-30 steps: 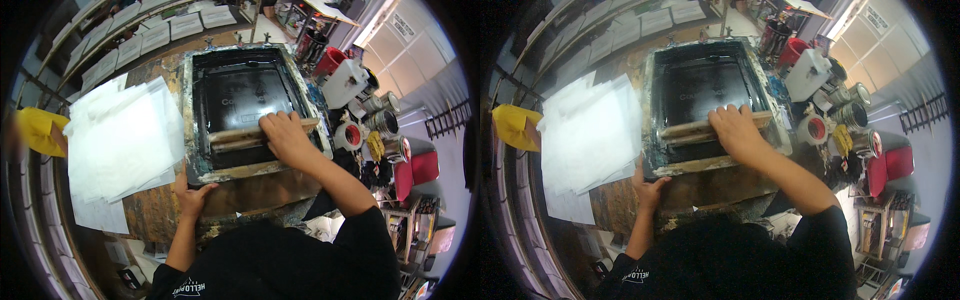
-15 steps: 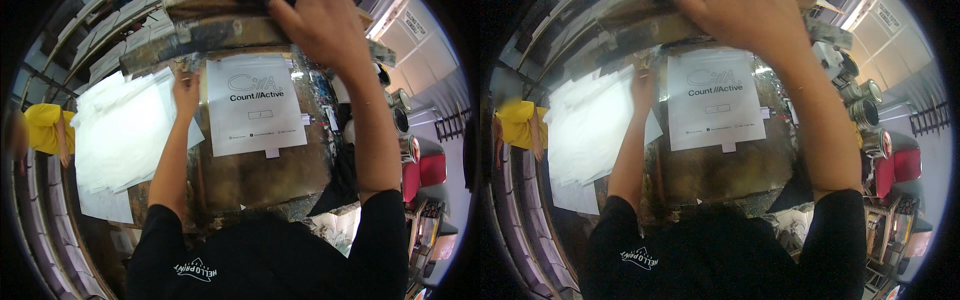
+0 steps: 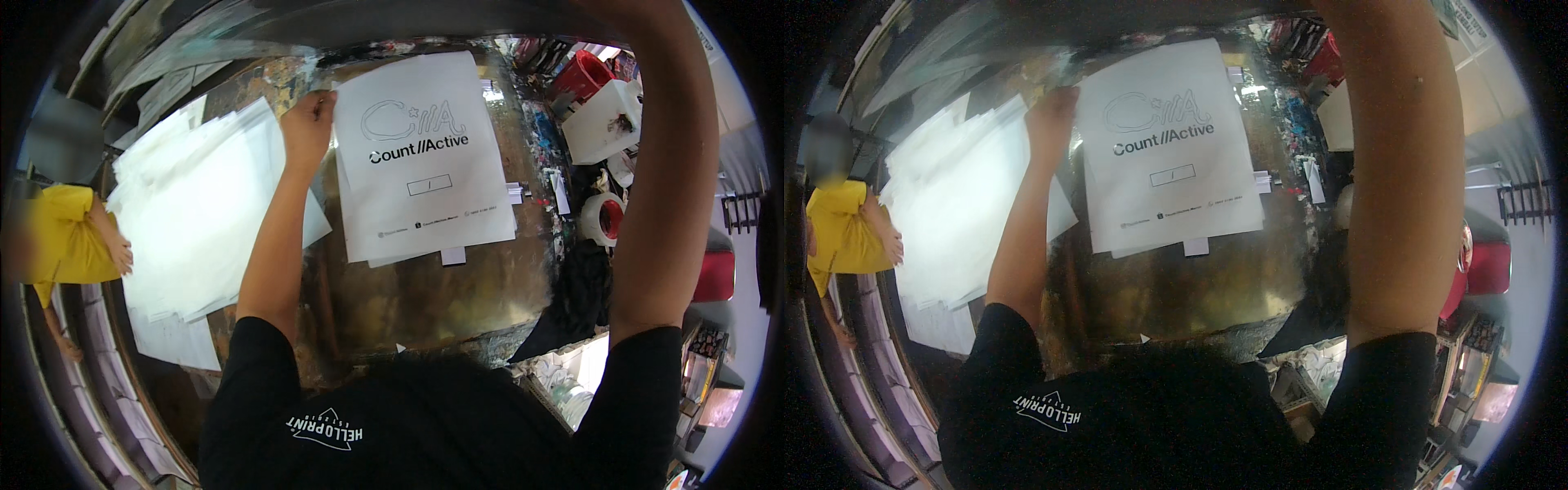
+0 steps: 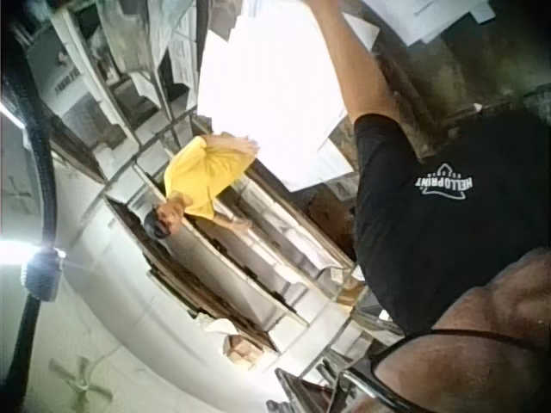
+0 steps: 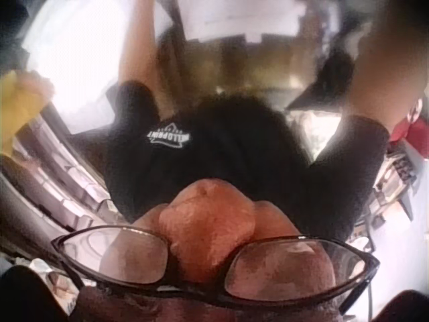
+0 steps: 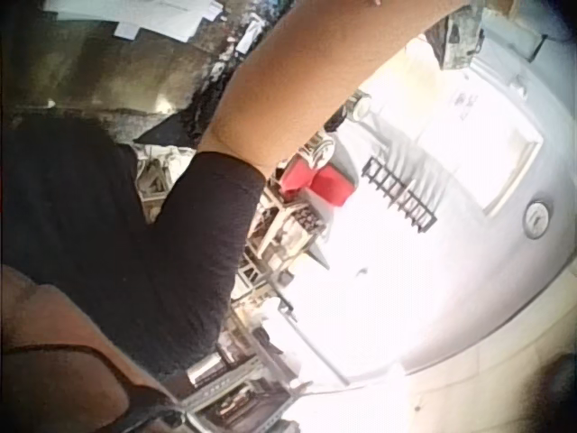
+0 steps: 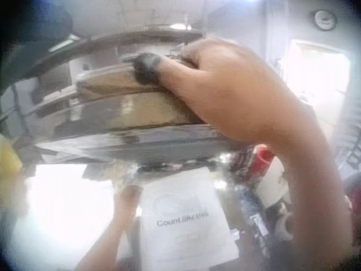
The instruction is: The person performs screen printing by placing sheets of paper one by one onto a table, pulling a squeegee across a screen frame to apply ink, and then lifting the frame to reveal the print.
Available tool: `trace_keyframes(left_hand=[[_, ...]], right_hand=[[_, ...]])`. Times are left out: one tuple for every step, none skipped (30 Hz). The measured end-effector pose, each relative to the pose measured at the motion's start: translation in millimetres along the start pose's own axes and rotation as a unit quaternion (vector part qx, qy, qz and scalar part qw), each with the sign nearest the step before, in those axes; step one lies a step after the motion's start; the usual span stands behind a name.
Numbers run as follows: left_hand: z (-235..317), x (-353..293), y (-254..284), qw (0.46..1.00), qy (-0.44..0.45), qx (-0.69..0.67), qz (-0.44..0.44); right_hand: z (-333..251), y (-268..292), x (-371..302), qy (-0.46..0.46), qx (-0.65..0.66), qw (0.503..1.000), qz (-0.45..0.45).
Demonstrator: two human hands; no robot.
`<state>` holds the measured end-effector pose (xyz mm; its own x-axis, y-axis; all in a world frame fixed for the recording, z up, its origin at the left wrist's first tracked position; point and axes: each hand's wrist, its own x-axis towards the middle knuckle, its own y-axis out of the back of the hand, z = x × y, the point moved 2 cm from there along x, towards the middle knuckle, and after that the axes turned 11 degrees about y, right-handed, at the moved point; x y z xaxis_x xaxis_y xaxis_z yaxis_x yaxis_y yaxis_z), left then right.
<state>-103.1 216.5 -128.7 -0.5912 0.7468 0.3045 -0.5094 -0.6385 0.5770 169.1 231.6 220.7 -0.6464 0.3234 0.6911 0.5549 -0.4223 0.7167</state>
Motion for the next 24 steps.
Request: trace_keyframes(left_hand=[[-0.7,-10.0,23.1,1.0,0.006,0.022,0.014],[-3.8,-22.0,48.5,0.998,0.001,0.044,0.05],[-13.7,-44.2,74.1,0.996,0.059,0.037,0.055],[-28.1,-71.3,99.6,0.986,0.145,0.038,0.074],[-45.1,-98.9,124.3,0.973,0.209,-0.019,0.091],[-63.6,-127.6,147.6,0.958,0.241,-0.062,0.142],[-82.6,-155.2,169.3,0.949,0.237,-0.074,0.195],[-102.2,-178.7,192.4,0.943,0.23,-0.062,0.232],[-120.4,-201.5,212.6,0.936,0.225,-0.079,0.259],[-137.2,-218.0,232.2,0.922,0.248,-0.061,0.291],[-148.2,-230.4,253.0,0.919,0.209,-0.05,0.33],[-156.8,-240.2,274.5,0.905,0.248,0.0,0.345],[-158.8,-245.6,296.4,0.904,0.232,0.035,0.358],[-159.2,-248.3,315.6,0.884,0.282,0.049,0.369],[-153.0,-247.3,335.0,0.866,0.307,0.143,0.369],[-142.0,-246.9,345.2,0.846,0.299,0.193,0.398],[-131.3,-243.7,351.3,0.807,0.353,0.231,0.414],[-114.1,-237.4,345.7,0.817,0.255,0.293,0.426],[-97.7,-229.8,332.7,0.804,0.189,0.343,0.448],[-88.7,-219.7,304.2,0.92,0.144,0.129,0.342],[-73.8,-209.8,266.0,0.963,0.022,0.168,0.209],[-60.2,-203.8,226.9,0.972,-0.091,0.209,0.05],[-48.5,-204.1,188.3,0.942,-0.147,0.302,-0.013],[-41.6,-197.5,157.2,0.929,-0.089,0.346,-0.098]], right_hand=[[-1.6,3.1,2.9,-0.059,0.029,0.997,-0.05],[-5.5,6.8,6.2,-0.118,0.052,0.987,-0.099],[-8.2,10.2,4.8,-0.146,0.088,0.977,-0.131],[-10.1,10.5,2.5,-0.131,0.091,0.979,-0.127],[-12.2,12.8,-0.1,-0.117,0.095,0.981,-0.123],[-11.7,8.0,-8.1,-0.062,0.066,0.992,-0.089],[-15.4,4.4,-14.2,-0.006,0.037,0.998,-0.057],[-11.5,-0.8,-23.0,0.005,0.029,0.998,-0.05],[-9.8,-4.9,-30.1,0.017,0.018,0.999,-0.044],[-9.2,-9.4,-37.7,0.026,0.005,0.999,-0.036],[-8.5,-11.5,-42.7,0.011,-0.007,1.0,-0.024],[-10.8,-12.0,-48.1,-0.006,-0.019,1.0,-0.011],[-12.2,-10.4,-50.0,-0.032,-0.004,0.999,-0.022],[-17.0,-8.0,-52.5,-0.058,0.009,0.998,-0.033],[-21.1,-4.4,-51.6,-0.094,0.05,0.992,-0.069],[-26.5,-1.2,-53.2,-0.13,0.09,0.982,-0.104],[-33.9,6.2,-53.4,-0.098,0.038,0.991,-0.079],[-38.5,10.5,-52.8,-0.067,-0.017,0.996,-0.053],[-42.1,14.5,-51.0,-0.037,-0.074,0.996,-0.026],[-40.8,13.8,-50.5,-0.051,-0.068,0.995,-0.046],[-39.3,12.4,-51.1,-0.062,-0.059,0.994,-0.068],[-35.1,9.8,-51.7,-0.073,-0.049,0.992,-0.088],[-30.9,7.3,-50.7,-0.065,-0.001,0.994,-0.083],[-25.6,5.7,-50.5,-0.06,0.047,0.994,-0.076]])
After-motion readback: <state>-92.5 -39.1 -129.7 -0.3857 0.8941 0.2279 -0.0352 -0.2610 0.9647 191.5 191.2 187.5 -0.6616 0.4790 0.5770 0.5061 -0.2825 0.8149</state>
